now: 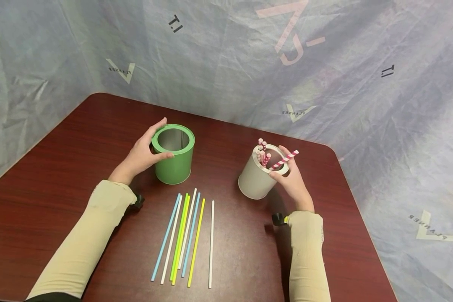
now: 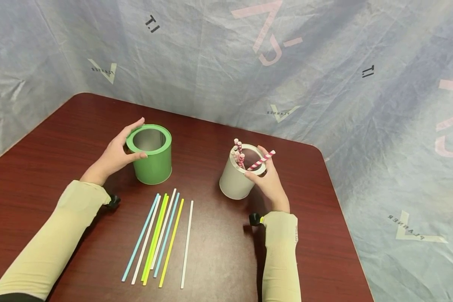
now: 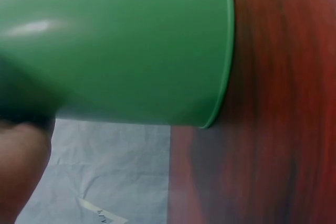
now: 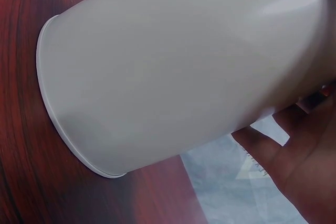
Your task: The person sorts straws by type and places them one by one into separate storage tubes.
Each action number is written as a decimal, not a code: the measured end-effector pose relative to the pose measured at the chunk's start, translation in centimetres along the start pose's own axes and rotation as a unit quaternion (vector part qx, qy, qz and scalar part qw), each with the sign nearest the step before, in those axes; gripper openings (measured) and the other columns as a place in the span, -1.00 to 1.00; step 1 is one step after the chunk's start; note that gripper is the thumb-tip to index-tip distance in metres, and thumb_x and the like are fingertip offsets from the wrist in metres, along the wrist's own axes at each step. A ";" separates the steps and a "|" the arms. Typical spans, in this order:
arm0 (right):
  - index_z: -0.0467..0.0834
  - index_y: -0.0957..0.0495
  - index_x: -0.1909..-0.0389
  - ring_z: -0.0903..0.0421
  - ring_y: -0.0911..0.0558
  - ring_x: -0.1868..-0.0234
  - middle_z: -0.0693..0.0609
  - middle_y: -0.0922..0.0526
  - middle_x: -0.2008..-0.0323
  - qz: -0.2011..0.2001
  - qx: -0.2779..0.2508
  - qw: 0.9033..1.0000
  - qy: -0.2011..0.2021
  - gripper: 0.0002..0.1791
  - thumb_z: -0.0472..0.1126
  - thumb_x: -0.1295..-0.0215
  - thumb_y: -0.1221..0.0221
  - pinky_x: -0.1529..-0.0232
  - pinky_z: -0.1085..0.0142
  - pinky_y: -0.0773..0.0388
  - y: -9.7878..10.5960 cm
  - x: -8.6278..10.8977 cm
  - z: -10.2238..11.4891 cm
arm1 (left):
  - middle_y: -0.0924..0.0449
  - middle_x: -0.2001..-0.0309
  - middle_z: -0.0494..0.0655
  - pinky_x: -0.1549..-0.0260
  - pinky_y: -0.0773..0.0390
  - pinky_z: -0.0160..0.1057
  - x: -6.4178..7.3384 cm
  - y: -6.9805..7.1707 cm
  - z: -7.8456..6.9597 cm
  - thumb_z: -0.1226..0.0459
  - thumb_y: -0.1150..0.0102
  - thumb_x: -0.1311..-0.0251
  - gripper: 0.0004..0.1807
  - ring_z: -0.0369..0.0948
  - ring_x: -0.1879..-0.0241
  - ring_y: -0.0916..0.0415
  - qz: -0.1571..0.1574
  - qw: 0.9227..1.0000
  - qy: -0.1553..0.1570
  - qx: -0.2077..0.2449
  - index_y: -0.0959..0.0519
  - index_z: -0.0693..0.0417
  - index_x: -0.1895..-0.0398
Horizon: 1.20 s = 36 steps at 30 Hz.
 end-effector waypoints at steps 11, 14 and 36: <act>0.05 0.18 -0.55 0.21 -0.24 -0.34 -0.05 -0.01 -0.51 -0.003 0.014 1.000 -0.020 0.03 -0.42 -0.17 -0.18 -0.18 0.66 -0.22 -0.1 0.2 0.0 | -0.10 -0.50 -0.07 -0.27 -0.18 0.18 -0.2 -0.5 0.4 0.06 -0.37 -0.08 -0.04 0.00 -0.41 -0.13 -0.028 0.996 -0.051 0.074 -0.07 -0.15 -0.52; 0.01 0.16 -0.54 0.15 -0.28 -0.29 -0.13 -0.06 -0.48 -0.006 0.016 1.000 -0.023 0.01 -0.42 -0.17 -0.17 -0.13 0.66 -0.27 -0.1 0.3 0.0 | -0.11 -0.49 -0.07 -0.30 -0.15 0.19 -0.1 -0.6 0.4 0.12 -0.36 -0.10 -0.08 -0.02 -0.44 -0.09 -0.033 0.996 -0.052 0.071 -0.09 -0.14 -0.51; -0.11 0.32 -0.55 -0.10 -0.14 -0.49 -0.11 0.07 -0.54 -0.002 0.081 0.995 -0.054 0.07 -0.34 -0.24 -0.23 -0.41 0.03 -0.22 0.5 2.3 0.3 | -0.24 -0.41 0.03 -0.11 -0.37 -0.02 0.3 -0.9 -0.4 0.34 -0.27 -0.11 -0.18 -0.02 -0.26 -0.30 -0.049 0.995 -0.034 0.074 -0.16 0.05 -0.46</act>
Point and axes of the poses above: each hand's wrist, its own x-axis away from the middle knuckle, its own y-axis out of the back of the hand, z = x × y, the point moved 3 cm from there along -x, towards the middle knuckle
